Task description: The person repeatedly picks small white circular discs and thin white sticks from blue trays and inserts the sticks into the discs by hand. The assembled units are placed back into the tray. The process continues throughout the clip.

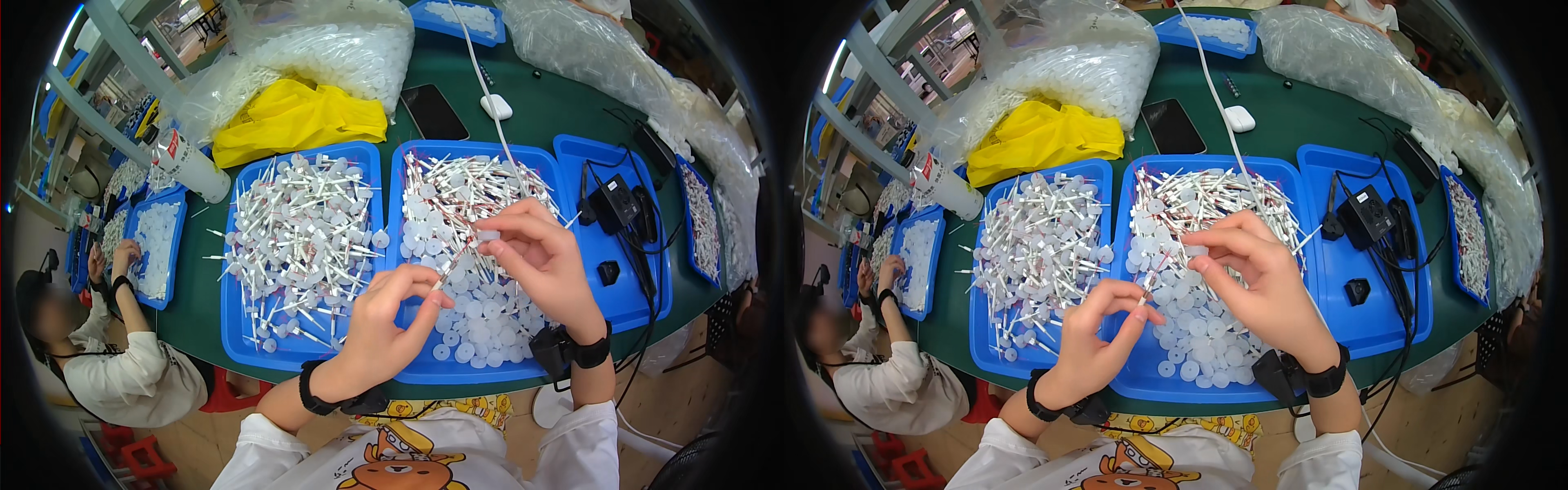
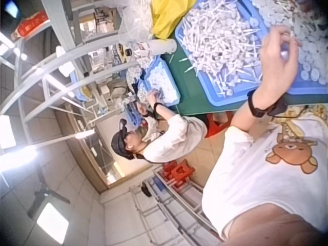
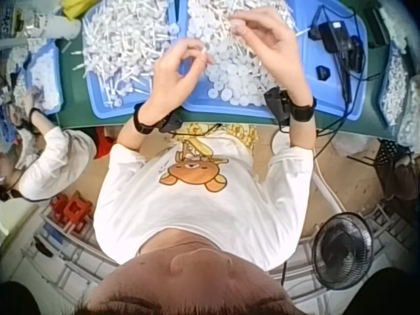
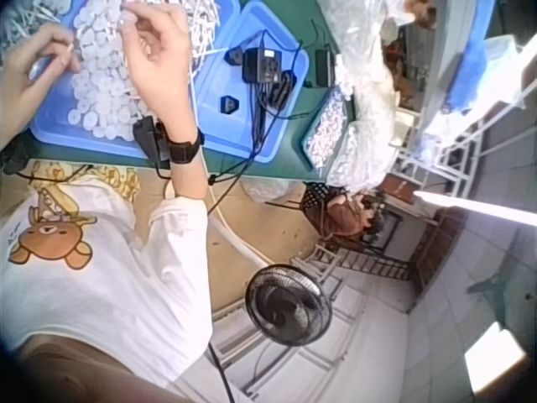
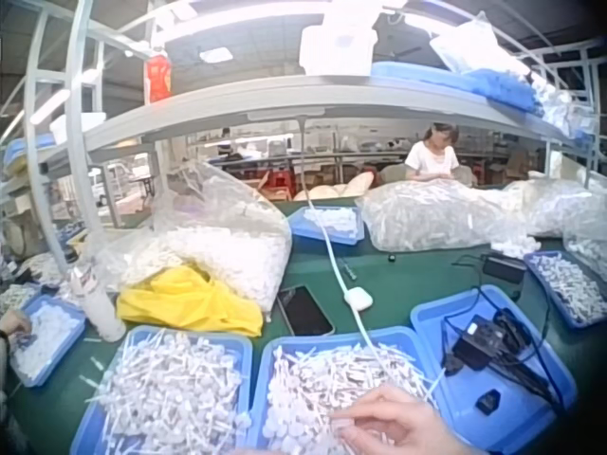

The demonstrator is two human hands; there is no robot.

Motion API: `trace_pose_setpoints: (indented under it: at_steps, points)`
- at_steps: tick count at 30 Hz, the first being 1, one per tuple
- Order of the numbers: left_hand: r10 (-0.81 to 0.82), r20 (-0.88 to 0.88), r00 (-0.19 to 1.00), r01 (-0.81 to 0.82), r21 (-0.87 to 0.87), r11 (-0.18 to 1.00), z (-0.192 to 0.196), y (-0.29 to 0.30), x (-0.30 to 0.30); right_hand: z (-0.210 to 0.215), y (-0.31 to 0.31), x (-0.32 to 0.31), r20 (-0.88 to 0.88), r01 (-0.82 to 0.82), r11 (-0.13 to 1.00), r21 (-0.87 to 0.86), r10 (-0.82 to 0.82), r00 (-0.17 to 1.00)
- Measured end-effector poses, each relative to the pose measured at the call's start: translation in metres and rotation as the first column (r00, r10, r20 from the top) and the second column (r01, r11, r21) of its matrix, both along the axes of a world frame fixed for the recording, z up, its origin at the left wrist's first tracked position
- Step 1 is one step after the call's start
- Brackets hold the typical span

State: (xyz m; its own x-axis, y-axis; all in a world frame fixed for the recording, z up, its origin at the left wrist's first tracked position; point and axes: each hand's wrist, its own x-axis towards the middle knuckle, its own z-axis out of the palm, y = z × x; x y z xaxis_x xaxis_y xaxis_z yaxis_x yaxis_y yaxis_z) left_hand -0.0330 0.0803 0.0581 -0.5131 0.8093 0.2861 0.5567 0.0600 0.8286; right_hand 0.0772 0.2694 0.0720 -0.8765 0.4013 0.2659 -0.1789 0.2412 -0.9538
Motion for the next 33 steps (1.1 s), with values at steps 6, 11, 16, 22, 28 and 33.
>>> trace_pose_setpoints:
  at_steps: [6, 11, 16, 22, 28, 33]
  points:
    - [-0.094, 0.072, 0.993, 0.096, -0.025, 0.995, 0.0022, -0.0019, 0.0012, 0.0005, 0.0053, -0.0011, -0.014, -0.058, 0.921, -0.385, 0.058, 0.998]
    - [-0.136, 0.104, 0.985, 0.14, -0.031, 0.99, 0.002, -0.0026, 0.0024, 0.003, 0.0067, -0.0003, 0.007, -0.061, 0.91, -0.41, 0.07, 0.998]
    - [-0.139, 0.115, 0.984, 0.142, -0.013, 0.99, 0.0021, -0.0021, 0.0029, -0.0002, 0.0069, -0.0005, 0.019, -0.061, 0.938, -0.34, 0.072, 0.997]
    - [-0.156, 0.126, 0.98, 0.16, -0.016, 0.987, 0.0018, -0.0017, 0.0032, 0.0007, 0.0065, 0.0008, 0.043, -0.082, 0.936, -0.341, 0.103, 0.994]
    - [-0.158, 0.135, 0.978, 0.162, -0.024, 0.986, 0.0014, -0.0019, 0.0035, 0.0021, 0.0063, 0.0012, 0.057, -0.086, 0.936, -0.341, 0.112, 0.992]
    - [-0.149, 0.149, 0.978, 0.154, -0.023, 0.988, 0.0003, -0.0021, 0.0029, 0.0035, 0.0059, 0.0014, 0.05, -0.103, 0.933, -0.344, 0.128, 0.991]
